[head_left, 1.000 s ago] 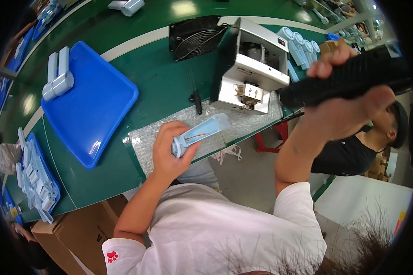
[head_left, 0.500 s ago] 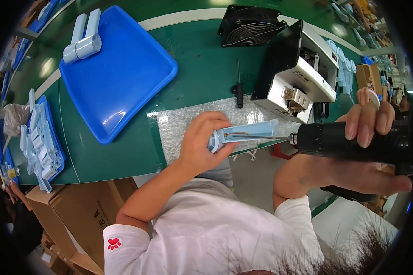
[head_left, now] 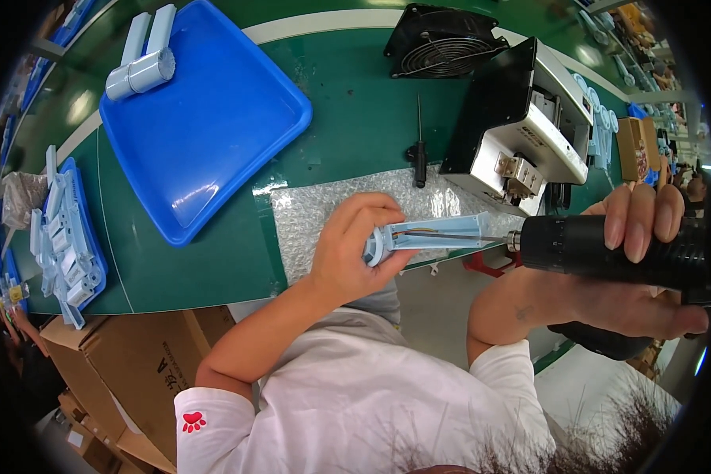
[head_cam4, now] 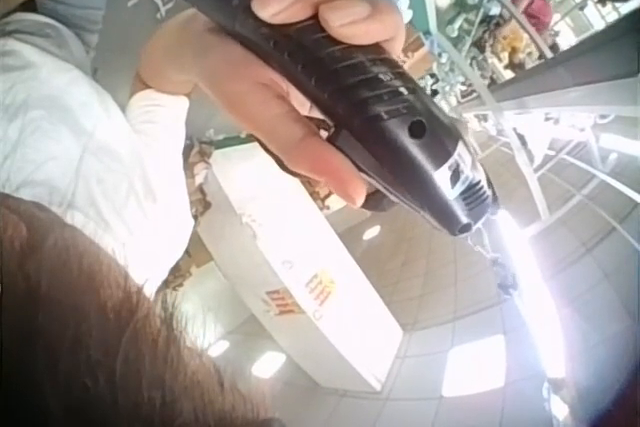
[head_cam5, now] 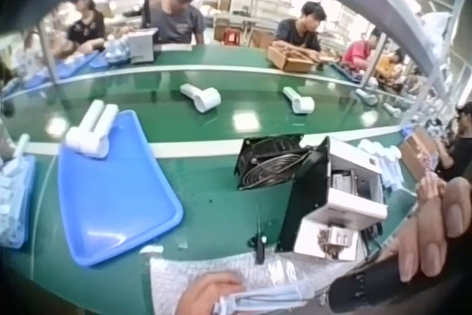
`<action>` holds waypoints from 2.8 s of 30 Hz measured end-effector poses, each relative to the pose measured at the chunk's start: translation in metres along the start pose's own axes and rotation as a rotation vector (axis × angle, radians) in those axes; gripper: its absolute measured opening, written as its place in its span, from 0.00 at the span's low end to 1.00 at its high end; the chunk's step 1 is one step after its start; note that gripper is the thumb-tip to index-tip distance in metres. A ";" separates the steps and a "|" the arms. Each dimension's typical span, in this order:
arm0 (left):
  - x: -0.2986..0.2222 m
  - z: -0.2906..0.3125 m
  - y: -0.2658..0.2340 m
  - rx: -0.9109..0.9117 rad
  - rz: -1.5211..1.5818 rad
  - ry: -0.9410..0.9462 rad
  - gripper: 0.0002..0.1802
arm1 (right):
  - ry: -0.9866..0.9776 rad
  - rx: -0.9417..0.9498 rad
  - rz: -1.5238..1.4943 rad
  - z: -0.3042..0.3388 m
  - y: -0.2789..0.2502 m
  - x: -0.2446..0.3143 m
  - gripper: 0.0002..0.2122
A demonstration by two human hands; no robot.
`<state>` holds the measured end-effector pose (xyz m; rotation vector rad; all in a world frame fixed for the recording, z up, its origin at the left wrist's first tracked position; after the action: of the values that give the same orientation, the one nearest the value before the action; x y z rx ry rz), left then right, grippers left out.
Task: The person assembles plastic device components by securing screws into a plastic housing with an electric screwdriver.
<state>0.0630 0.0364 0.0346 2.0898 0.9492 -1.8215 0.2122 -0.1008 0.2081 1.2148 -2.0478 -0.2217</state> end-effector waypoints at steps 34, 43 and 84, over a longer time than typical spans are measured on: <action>0.092 -0.167 -0.374 -0.773 -0.929 -0.650 0.36 | -0.131 0.007 -0.614 -0.069 -0.035 0.048 0.38; 0.127 -0.161 -0.367 -0.417 -0.725 -0.537 0.41 | -0.032 -0.146 0.135 -0.058 -0.064 0.042 0.32; 0.000 0.000 -0.012 0.022 -0.040 0.014 0.23 | -0.098 0.006 0.140 -0.007 0.008 -0.014 0.41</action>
<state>0.0553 0.0458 0.0373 2.1140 0.9861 -1.8466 0.2150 -0.0834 0.2098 1.0773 -2.2100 -0.2117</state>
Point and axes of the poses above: each hand's wrist, its own z-axis away from the middle knuckle, its own y-axis out of the palm, x = y × z, the point moved 8 cm from there along -z, towards the middle knuckle, and after that the axes turned 14 degrees about -y, right-handed, at the moved point
